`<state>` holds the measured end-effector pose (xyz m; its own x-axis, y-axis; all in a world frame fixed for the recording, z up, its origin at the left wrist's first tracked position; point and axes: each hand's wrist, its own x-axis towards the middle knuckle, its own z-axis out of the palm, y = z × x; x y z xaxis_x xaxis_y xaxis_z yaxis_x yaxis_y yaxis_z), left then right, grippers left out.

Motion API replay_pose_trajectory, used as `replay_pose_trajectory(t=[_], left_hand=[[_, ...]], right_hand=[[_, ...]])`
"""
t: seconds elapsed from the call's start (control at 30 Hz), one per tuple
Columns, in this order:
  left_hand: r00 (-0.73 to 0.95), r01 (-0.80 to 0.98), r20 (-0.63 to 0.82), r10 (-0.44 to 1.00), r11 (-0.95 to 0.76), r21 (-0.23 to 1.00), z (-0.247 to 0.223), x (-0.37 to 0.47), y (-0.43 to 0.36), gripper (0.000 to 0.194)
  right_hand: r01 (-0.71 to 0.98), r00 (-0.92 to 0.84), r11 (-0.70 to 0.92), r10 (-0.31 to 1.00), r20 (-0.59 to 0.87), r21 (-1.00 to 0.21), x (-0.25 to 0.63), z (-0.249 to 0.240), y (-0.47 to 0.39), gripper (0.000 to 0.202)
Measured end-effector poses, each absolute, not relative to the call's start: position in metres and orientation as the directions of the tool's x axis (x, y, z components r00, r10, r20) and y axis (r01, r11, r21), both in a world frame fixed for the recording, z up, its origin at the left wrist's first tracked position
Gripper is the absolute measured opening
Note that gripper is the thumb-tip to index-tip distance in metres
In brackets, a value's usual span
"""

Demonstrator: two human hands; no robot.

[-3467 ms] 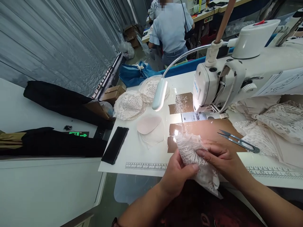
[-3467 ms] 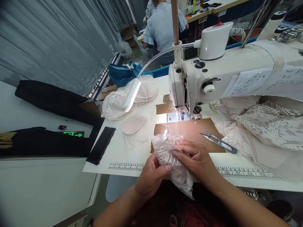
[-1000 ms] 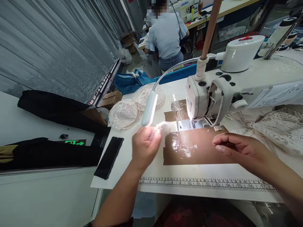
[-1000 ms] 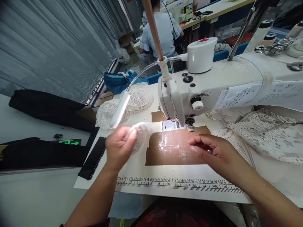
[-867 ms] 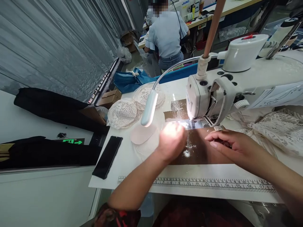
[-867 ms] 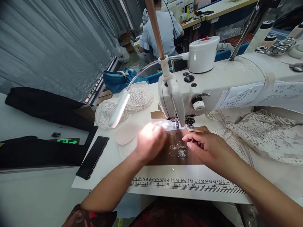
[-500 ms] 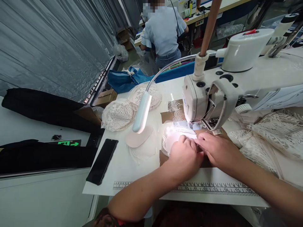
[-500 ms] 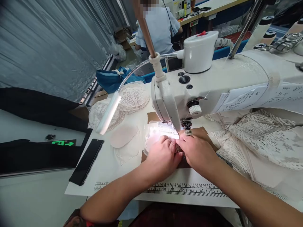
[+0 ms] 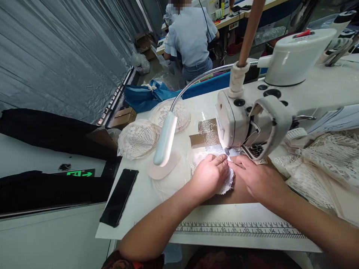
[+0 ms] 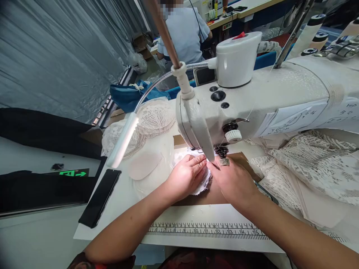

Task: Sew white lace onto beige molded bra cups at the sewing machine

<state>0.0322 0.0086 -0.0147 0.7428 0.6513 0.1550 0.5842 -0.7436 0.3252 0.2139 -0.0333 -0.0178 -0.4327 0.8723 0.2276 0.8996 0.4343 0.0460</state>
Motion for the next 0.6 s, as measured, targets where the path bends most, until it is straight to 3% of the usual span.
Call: replay_pose_trajectory(t=[0.37, 0.6], left_hand=[[0.766, 0.526, 0.225, 0.603, -0.788, 0.320, -0.020, 0.020, 0.031, 0.035], [0.691, 0.602, 0.248, 0.679, -0.730, 0.324, -0.023, 0.021, 0.034, 0.032]], right_hand=[[0.930, -0.363, 0.364, 0.895, 0.259, 0.046, 0.205, -0.016, -0.029, 0.046], [0.928, -0.368, 0.373, 0.908, 0.202, 0.017, 0.208, -0.017, -0.031, 0.058]])
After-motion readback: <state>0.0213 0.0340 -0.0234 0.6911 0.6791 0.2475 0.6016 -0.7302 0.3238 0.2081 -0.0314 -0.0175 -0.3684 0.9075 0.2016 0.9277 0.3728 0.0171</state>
